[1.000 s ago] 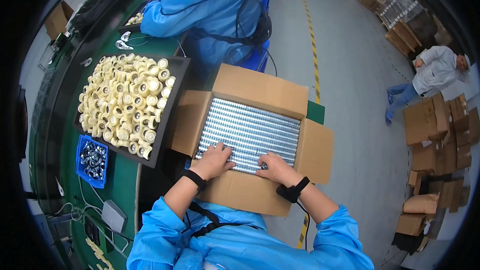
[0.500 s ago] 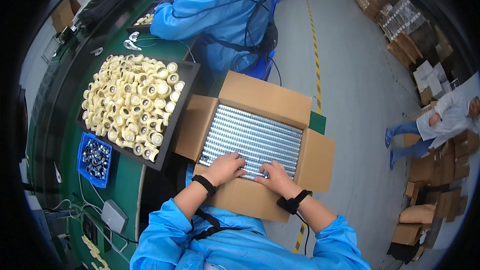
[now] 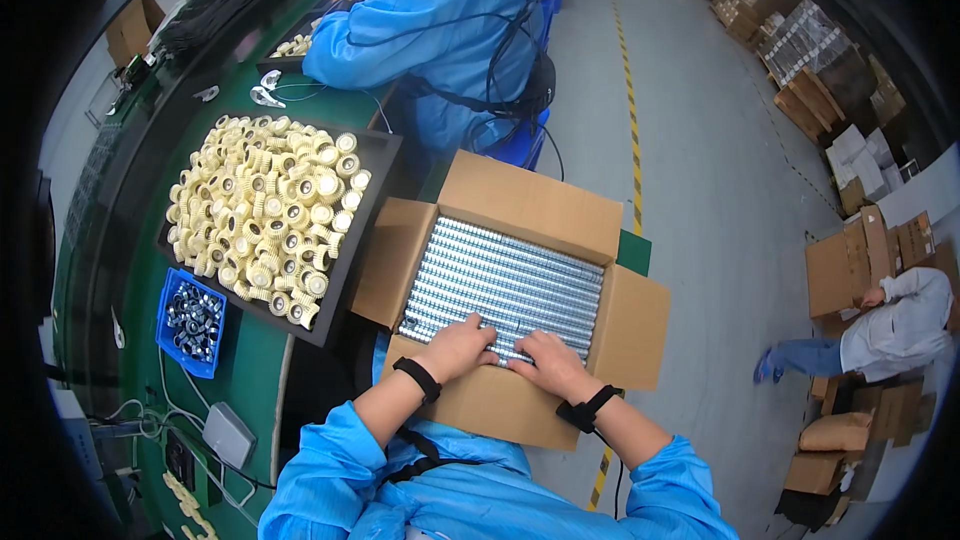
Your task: Assembling small plastic components and using a counting machine.
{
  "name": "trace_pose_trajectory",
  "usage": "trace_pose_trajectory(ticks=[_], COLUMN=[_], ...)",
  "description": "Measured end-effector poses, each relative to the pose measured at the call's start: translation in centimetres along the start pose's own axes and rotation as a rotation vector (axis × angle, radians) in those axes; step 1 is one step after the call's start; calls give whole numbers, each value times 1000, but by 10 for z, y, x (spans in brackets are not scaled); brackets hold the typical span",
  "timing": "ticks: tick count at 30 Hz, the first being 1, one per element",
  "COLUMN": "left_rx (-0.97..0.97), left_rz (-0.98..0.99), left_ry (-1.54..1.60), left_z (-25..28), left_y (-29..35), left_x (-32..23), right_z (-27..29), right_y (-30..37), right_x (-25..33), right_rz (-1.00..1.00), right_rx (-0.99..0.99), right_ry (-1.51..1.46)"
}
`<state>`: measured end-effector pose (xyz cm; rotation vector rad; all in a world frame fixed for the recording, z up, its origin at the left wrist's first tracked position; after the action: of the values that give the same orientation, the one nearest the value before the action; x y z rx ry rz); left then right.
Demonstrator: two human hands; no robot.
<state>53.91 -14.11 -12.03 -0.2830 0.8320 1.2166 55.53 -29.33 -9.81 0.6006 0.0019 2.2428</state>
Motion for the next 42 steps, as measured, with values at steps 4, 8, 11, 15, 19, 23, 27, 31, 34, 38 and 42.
trace_pose_trajectory(ticks=[4,8,11,15,19,23,27,31,34,38,42], left_rx=[7,27,16,49,61,36,-33,-91,-251,-456,-466], left_rz=[-11,-34,-77,-119,-103,-106,-140,-42,-42,-49,46], left_ry=[9,-5,-18,2,41,119,222,355,535,676,968], left_z=[0,-4,-5,-2,-6,-11,2,-1,2,7,21], left_y=[-2,-4,-4,-3,-7,-12,-16,-41,-55,-53,-44], left_x=[0,-1,-3,-4,-3,7,12,17,23,17,-5], right_z=[3,-1,1,2,-1,9,-2,-32,-16,-19,7], right_y=[0,1,0,-5,-8,-12,-23,-29,-37,-47,-44], right_x=[3,1,4,6,0,2,-22,-72,-54,-62,-34], right_rz=[-13,-20,-2,55,50,-11,-141,-258,-469,-456,-459], right_rx=[26,62,51,77,85,77,123,-48,-86,-228,-387], right_ry=[52,117,127,117,20,-190,-587,-967,-1154,-1185,-1031])
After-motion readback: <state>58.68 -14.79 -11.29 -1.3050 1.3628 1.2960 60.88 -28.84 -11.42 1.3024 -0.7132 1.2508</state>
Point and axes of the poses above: each hand's wrist, its own y-axis away from the middle knuckle, its own z-axis out of the back of the hand, x = y × z, the point moved 7 cm from there along -y, towards the middle knuckle, and after that the axes turned 7 degrees about y, right-handed, at the moved point
